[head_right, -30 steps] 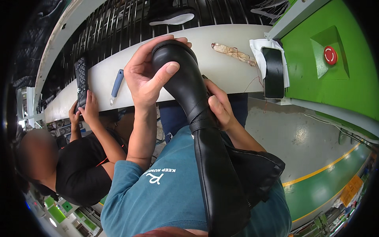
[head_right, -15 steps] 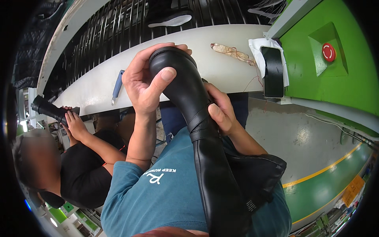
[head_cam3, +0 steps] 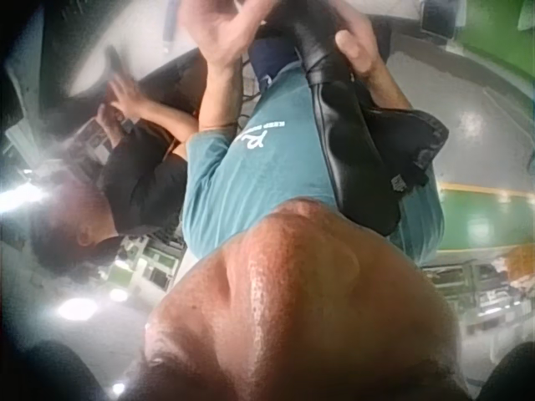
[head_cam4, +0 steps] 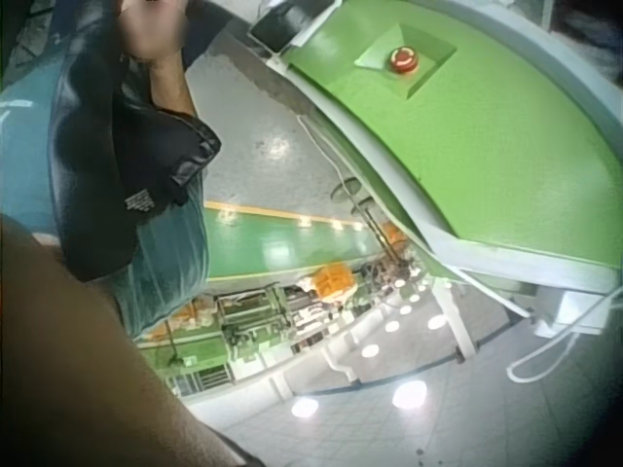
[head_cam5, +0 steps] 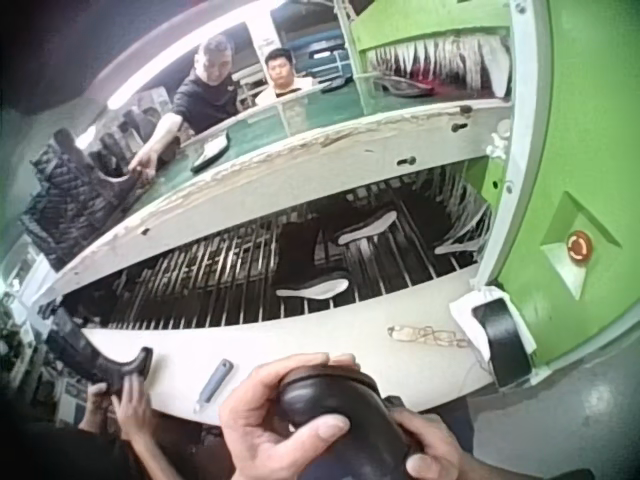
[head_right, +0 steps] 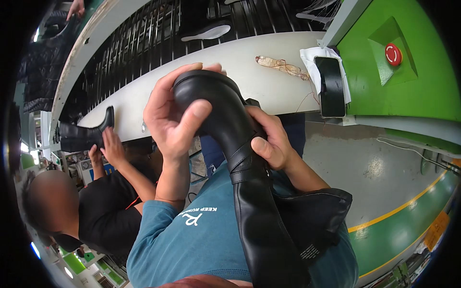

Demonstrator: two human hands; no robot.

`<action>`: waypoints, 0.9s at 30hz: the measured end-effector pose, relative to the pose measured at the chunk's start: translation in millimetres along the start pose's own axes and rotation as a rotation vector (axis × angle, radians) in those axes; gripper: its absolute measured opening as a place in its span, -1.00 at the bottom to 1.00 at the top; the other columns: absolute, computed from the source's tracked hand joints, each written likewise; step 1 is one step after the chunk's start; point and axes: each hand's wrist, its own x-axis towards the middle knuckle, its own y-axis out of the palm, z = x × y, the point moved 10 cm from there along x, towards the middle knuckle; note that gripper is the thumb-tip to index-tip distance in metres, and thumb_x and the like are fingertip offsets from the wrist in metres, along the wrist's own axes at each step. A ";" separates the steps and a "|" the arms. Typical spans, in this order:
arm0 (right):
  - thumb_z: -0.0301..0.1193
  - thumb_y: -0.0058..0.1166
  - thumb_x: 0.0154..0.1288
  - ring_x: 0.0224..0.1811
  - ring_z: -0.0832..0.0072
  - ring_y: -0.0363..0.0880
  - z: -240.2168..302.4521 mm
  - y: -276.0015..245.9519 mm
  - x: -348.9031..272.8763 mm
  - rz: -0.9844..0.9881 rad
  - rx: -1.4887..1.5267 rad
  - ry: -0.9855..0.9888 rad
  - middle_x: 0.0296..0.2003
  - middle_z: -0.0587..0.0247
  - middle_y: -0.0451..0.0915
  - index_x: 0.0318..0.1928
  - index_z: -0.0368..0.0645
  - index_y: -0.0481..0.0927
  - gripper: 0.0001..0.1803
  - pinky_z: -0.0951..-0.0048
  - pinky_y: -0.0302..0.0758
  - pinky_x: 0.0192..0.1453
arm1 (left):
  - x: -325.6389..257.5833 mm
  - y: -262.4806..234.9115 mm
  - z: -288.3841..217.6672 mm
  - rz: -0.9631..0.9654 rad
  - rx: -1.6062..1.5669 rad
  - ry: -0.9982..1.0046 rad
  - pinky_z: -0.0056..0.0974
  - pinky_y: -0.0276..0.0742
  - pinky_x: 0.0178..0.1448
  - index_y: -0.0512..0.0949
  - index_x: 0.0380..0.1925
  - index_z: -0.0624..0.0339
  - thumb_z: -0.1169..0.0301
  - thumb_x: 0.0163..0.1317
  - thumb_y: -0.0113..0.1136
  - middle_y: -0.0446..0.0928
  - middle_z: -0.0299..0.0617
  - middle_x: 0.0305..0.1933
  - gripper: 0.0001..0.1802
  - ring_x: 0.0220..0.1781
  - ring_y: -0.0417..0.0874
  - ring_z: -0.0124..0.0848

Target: The recorder is inspecting and assembling black boots on a factory production line, checking soles and heels, and placing them onto a conveyor system.

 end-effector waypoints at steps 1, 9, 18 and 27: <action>0.27 0.11 0.50 0.01 0.32 0.71 0.9 0.0 0.3 0.008 -0.018 -0.007 0.04 -0.03 0.72 0.37 -0.53 0.50 -0.02 0.31 0.61 0.16 | -1.5 0.4 -1.8 0.005 0.026 -0.012 -0.17 0.80 0.26 0.62 0.31 0.43 0.51 0.30 0.60 0.84 0.13 0.10 -0.40 0.11 0.90 -0.19; 0.24 -0.11 0.65 0.14 0.21 0.77 10.3 -1.7 3.7 -0.038 -0.118 -0.085 0.11 -0.18 0.75 0.38 -0.57 0.51 -0.05 0.27 0.62 0.28 | -0.5 -11.3 -16.9 0.000 0.063 0.008 -0.18 0.76 0.29 0.62 0.25 0.37 0.49 0.28 0.64 0.84 0.12 0.09 -0.43 0.13 0.88 -0.22; -0.47 0.29 0.55 0.31 0.14 0.68 -34.4 -39.1 -34.0 -0.457 -0.334 -0.201 0.30 -0.16 0.63 0.51 -0.45 0.43 -0.37 0.20 0.57 0.46 | -11.7 -31.5 -21.5 -0.174 -0.089 0.112 -0.09 0.73 0.41 0.51 0.31 0.40 0.55 0.33 0.56 0.77 0.28 0.21 -0.40 0.24 0.84 -0.12; -0.65 0.44 0.34 0.21 0.17 0.67 73.1 -24.1 -17.0 -0.214 -0.789 -0.647 0.22 -0.04 0.60 0.34 -0.11 0.76 -0.44 0.27 0.65 0.32 | -23.8 -28.3 -14.9 0.003 -0.129 -0.198 0.09 0.67 0.51 0.53 0.29 0.52 0.39 0.21 0.61 0.70 0.43 0.30 -0.29 0.37 0.78 0.10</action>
